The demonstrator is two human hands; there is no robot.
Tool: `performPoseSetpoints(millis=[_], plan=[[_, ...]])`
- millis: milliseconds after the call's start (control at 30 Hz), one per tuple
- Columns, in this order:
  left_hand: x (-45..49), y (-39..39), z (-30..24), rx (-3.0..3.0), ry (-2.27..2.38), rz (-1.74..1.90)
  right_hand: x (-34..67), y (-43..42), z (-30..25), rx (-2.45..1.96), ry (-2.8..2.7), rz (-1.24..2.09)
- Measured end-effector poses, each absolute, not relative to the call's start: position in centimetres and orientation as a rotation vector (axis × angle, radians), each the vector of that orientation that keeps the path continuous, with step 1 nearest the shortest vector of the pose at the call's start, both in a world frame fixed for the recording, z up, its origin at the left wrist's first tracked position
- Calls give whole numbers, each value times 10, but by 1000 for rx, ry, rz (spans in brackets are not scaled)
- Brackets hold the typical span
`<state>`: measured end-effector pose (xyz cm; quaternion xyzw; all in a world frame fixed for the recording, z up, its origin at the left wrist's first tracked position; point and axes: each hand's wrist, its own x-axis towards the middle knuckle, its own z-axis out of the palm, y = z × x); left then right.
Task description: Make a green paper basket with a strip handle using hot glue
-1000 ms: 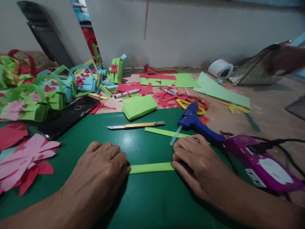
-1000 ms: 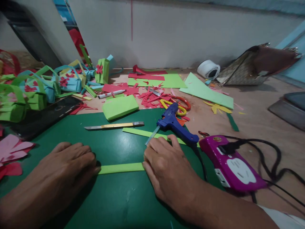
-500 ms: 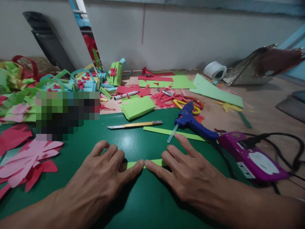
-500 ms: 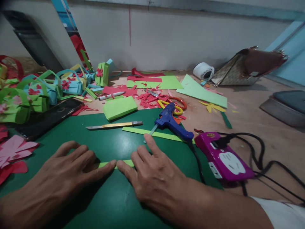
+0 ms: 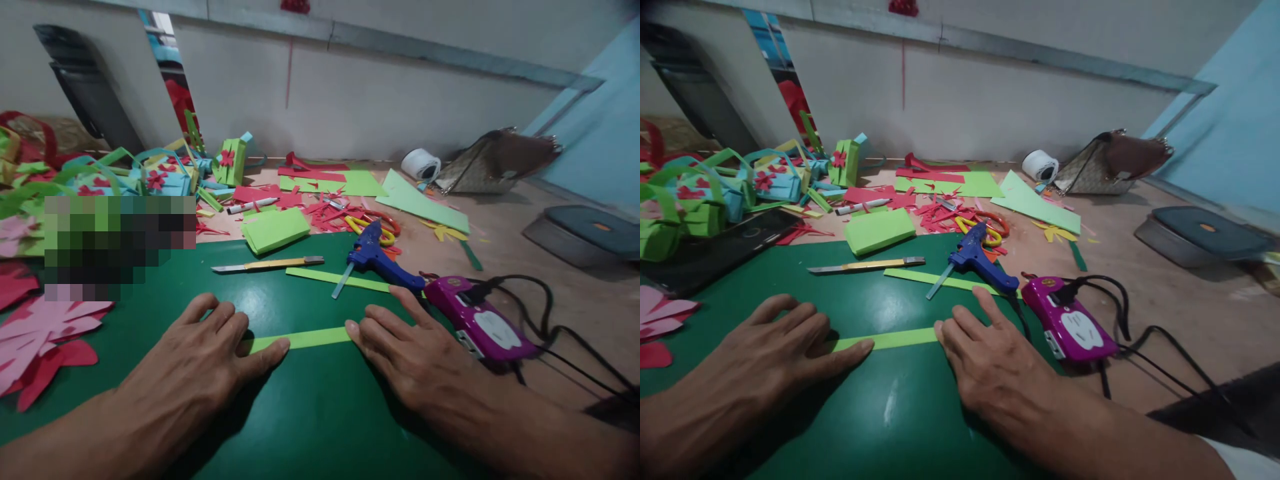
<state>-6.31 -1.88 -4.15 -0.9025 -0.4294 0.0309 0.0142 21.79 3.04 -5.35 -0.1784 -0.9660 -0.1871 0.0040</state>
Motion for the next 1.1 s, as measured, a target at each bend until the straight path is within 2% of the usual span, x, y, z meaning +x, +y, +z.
performPoseSetpoints(millis=[267,333,500,600,833,1100], plan=[[-54,-20,-42,-2800,-1364,21,214,30,-34,-749,-2876,-718],[-46,-20,-43,-2789,-1345,31,205,29,-23,-793,-2803,-482],[-26,-21,-44,-2768,-1337,72,178,29,-15,-1036,-2743,491],[-24,-22,-45,-2773,-1425,36,164,34,-21,-1136,-2680,750],[-52,-33,-41,-2669,-2138,-315,156,42,-34,-1227,-2704,763],[-80,-50,-52,-2605,-2281,-560,162,41,-45,-1214,-2796,725]])
